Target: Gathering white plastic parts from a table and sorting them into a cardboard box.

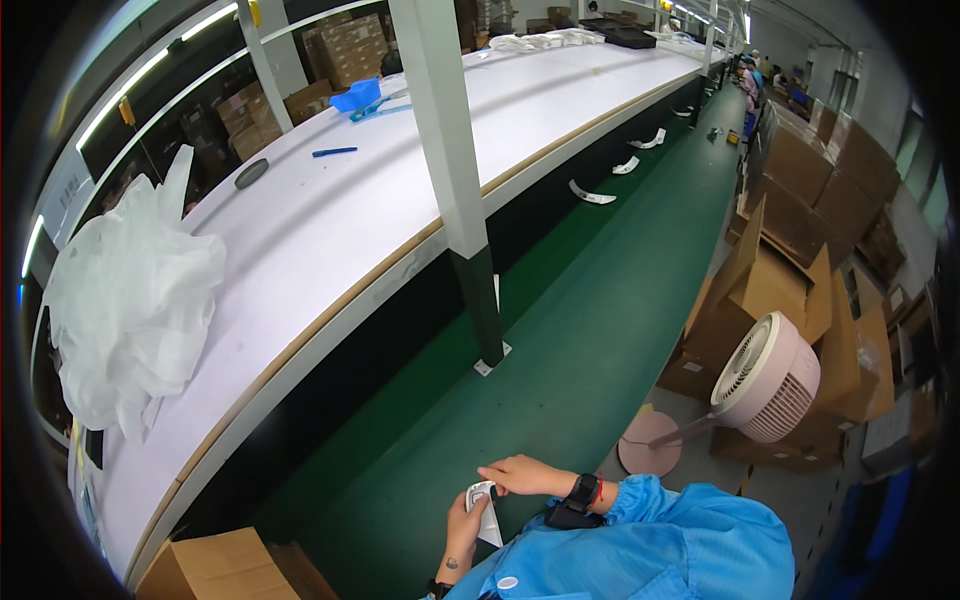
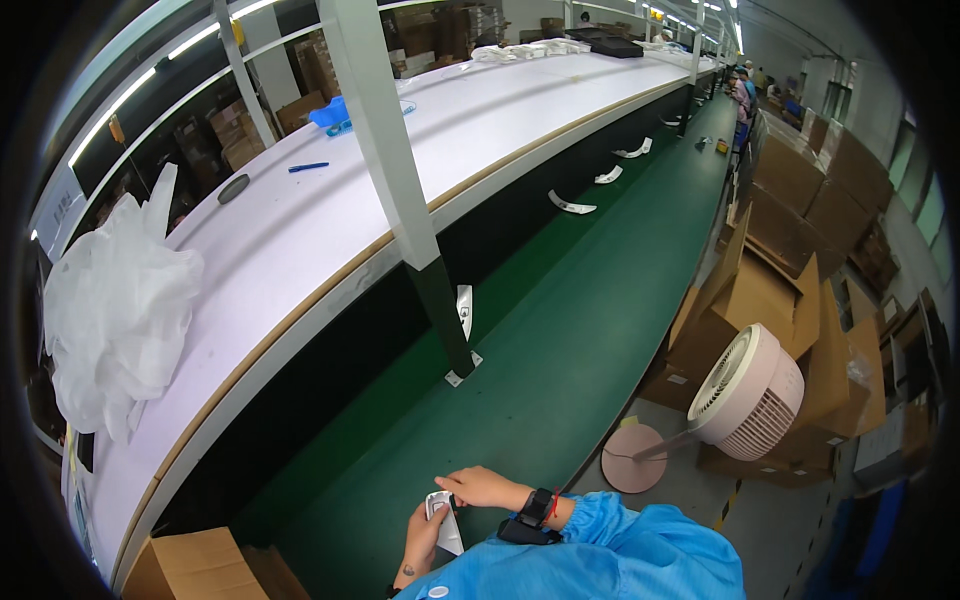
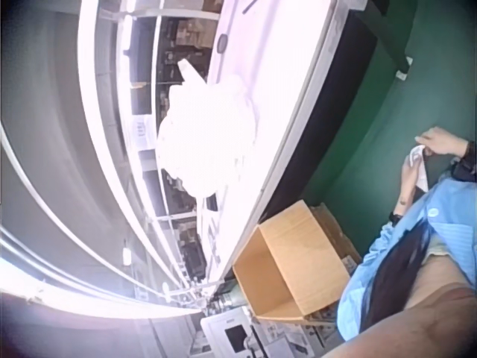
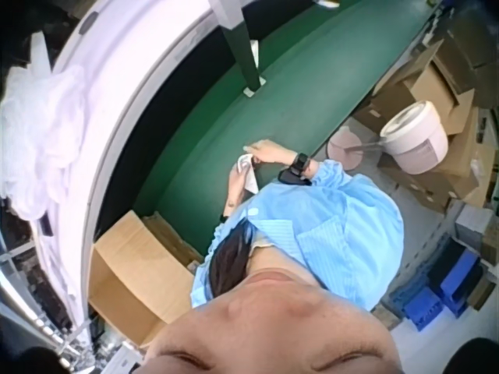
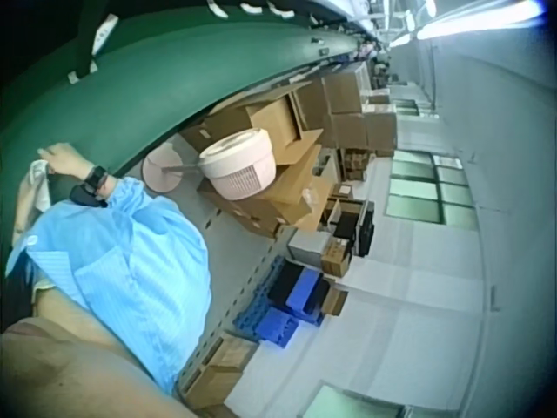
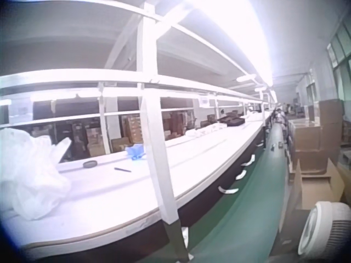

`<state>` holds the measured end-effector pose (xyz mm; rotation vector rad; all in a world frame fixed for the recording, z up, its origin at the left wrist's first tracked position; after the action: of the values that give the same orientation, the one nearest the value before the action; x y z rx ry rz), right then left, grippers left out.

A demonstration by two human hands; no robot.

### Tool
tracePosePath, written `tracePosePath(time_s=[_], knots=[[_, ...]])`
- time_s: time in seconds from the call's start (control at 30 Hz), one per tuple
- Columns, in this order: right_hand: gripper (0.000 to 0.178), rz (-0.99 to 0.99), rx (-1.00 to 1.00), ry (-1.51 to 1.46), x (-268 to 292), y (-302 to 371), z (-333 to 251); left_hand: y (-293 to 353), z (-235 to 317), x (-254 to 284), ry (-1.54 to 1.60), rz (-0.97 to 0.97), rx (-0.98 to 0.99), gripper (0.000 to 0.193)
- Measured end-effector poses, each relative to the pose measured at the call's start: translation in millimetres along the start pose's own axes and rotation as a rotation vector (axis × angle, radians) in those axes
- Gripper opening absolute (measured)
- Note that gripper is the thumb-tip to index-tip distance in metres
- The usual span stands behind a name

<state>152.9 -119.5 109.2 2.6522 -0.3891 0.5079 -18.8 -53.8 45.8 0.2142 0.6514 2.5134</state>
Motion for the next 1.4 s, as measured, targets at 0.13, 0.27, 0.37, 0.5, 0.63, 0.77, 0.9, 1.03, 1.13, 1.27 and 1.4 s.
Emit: tracePosePath(time_s=[0.13, 0.27, 0.37, 0.5, 0.63, 0.77, 0.9, 1.03, 1.13, 1.27, 1.4], knots=[[0.056, -0.007, 0.003, -0.021, -1.0, 1.1, 1.7, 4.7, 5.8, -1.6, -0.046, 0.056, -0.054, 0.022], [0.053, 0.007, 0.031, -0.057, -1.4, 2.8, 4.3, 1.5, 5.6, 6.7, 0.135, 0.119, -0.032, 0.022], [0.051, 0.01, 0.042, -0.081, -4.6, -1.5, 11.7, -6.9, 8.2, 13.2, 0.337, 0.204, -0.085, 0.022], [0.047, -0.025, 0.05, -0.151, -10.8, -5.9, 19.4, -13.0, 34.7, 16.0, 0.605, 0.148, -0.161, 0.025], [0.046, -0.03, -0.047, -0.207, -11.2, -4.0, 17.3, -22.2, 57.3, 19.5, 0.728, 0.12, -0.072, 0.031], [0.041, -0.106, -0.114, -0.327, -13.3, -1.1, 8.2, -22.6, 69.1, 19.7, 0.752, 0.125, -0.109, 0.032], [0.032, -0.06, 0.005, -0.176, -14.2, 5.3, -8.3, -18.3, 70.3, 11.6, 0.79, 0.124, -0.108, 0.032], [0.025, 0.117, 0.204, 0.178, -22.1, 3.9, -8.0, -18.9, 62.4, -0.6, 0.601, 0.366, -0.071, 0.035], [0.024, 0.147, 0.329, 0.281, -29.1, 5.4, -16.2, -32.8, 57.3, 5.8, 0.551, 0.37, -0.056, 0.04], [0.028, 0.134, 0.418, 0.164, -31.2, 2.6, -27.7, -47.6, 59.2, 17.6, 0.413, 0.373, -0.052, 0.036], [0.042, 0.098, 0.393, 0.043, -31.5, -8.0, -27.9, -69.1, 65.1, 24.2, 0.208, 0.334, -0.02, 0.032]])
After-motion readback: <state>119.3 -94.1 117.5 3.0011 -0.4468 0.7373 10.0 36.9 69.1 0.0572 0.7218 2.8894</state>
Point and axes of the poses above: each hand's wrist, its own y-axis away from the middle knuckle, its own x-axis out of the back of the hand, z = x × y, the point moved 1 cm from there along -y, towards the middle knuckle, and after that the axes turned 13 degrees about z, right-handed, at the moved point
